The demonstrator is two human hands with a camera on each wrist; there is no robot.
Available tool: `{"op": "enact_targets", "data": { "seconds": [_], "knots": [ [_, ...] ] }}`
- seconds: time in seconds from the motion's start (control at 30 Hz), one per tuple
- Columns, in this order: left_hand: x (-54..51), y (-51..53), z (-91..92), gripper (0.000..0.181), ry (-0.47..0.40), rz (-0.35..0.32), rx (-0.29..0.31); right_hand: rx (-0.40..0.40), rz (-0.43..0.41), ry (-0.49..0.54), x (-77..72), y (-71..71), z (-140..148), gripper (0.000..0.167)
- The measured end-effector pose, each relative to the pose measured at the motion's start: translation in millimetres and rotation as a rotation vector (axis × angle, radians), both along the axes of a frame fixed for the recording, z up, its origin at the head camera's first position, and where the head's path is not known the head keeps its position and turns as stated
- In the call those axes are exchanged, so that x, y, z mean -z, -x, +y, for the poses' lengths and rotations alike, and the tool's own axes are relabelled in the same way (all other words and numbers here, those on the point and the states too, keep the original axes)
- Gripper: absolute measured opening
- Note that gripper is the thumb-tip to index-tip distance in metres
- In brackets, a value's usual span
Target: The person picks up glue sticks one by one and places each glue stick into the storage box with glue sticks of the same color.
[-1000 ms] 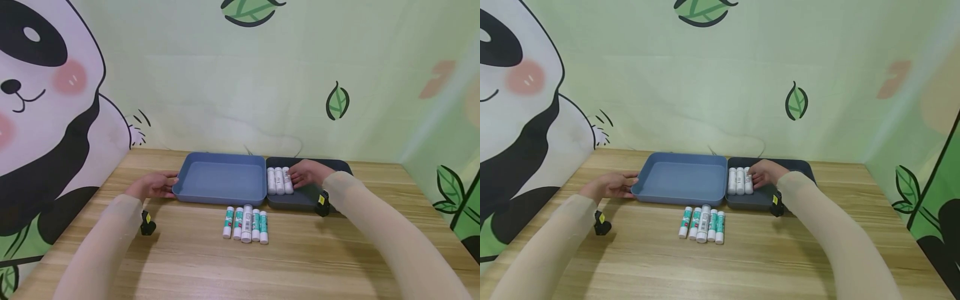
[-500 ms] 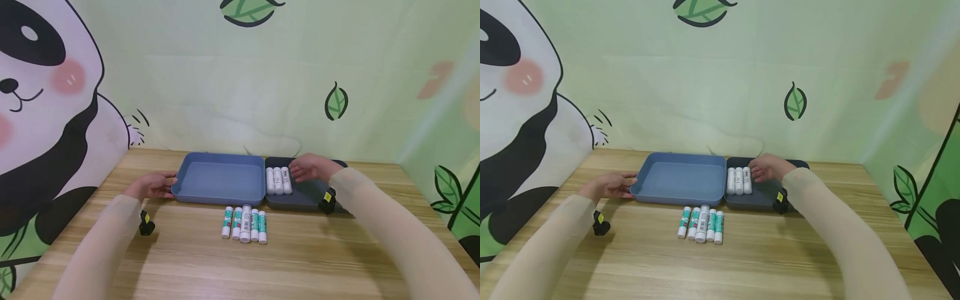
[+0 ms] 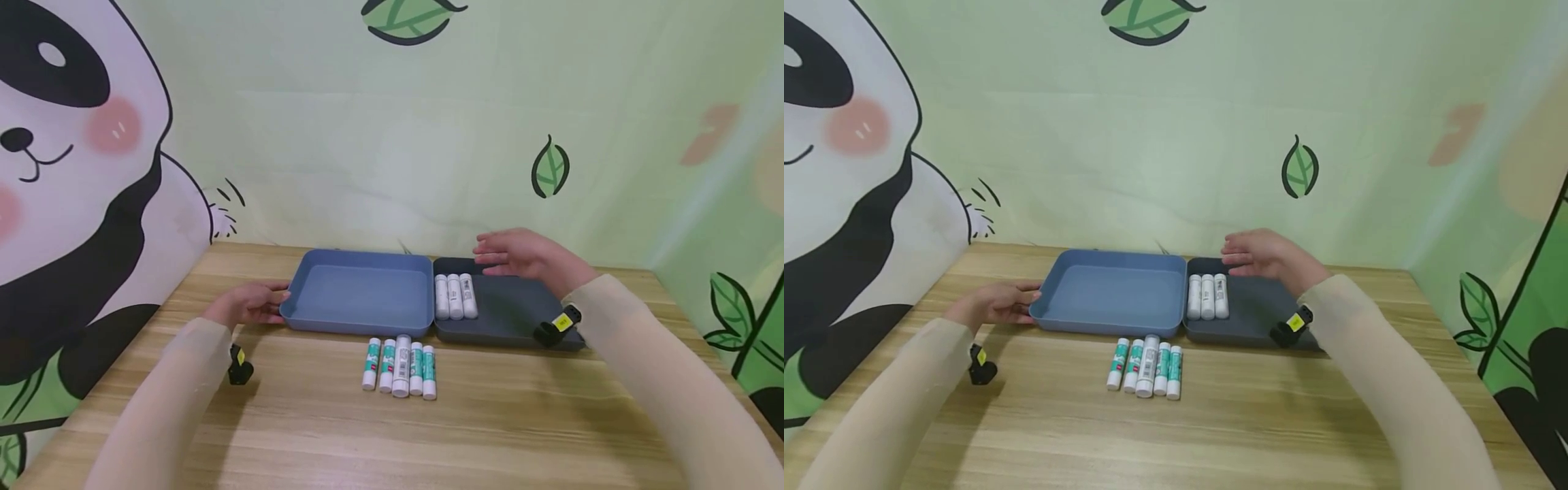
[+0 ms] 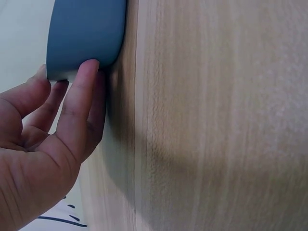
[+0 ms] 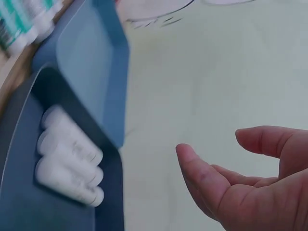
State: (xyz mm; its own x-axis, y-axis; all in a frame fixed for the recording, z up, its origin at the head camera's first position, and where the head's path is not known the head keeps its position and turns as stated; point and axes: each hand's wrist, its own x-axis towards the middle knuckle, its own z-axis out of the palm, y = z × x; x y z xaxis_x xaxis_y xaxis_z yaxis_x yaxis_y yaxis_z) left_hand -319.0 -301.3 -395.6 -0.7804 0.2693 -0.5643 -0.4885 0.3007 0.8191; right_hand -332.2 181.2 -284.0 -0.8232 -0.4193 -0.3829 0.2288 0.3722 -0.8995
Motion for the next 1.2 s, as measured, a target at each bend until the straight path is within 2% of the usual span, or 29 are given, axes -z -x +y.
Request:
{"op": "enact_targets", "data": {
  "seconds": [0.17, 0.43, 0.77, 1.0, 1.2],
  "knots": [
    [-1.2, -0.7, 0.1, 0.067, -0.013, -0.002, -0.002, -0.030, 0.045, 0.041, -8.7, -15.5, 3, 0.060],
    [-1.9, -1.4, 1.5, 0.066, -0.007, -0.006, 0.007, -0.016, 0.089, 0.063, -6.2, -41.3, 2, 0.061],
    [-2.6, -1.3, 2.3, 0.067, 0.002, -0.008, -0.011, -0.027, 0.112, 0.064, 12.4, -69.7, -3, 0.060],
    [-1.7, -1.0, 1.6, 0.068, -0.007, -0.007, -0.018, -0.026, 0.085, 0.023, 27.0, -87.9, -8, 0.060],
    [-1.1, -1.3, -0.9, 0.068, -0.019, -0.009, -0.002, -0.038, 0.048, -0.014, 44.5, -100.7, -13, 0.060]
  ]
}}
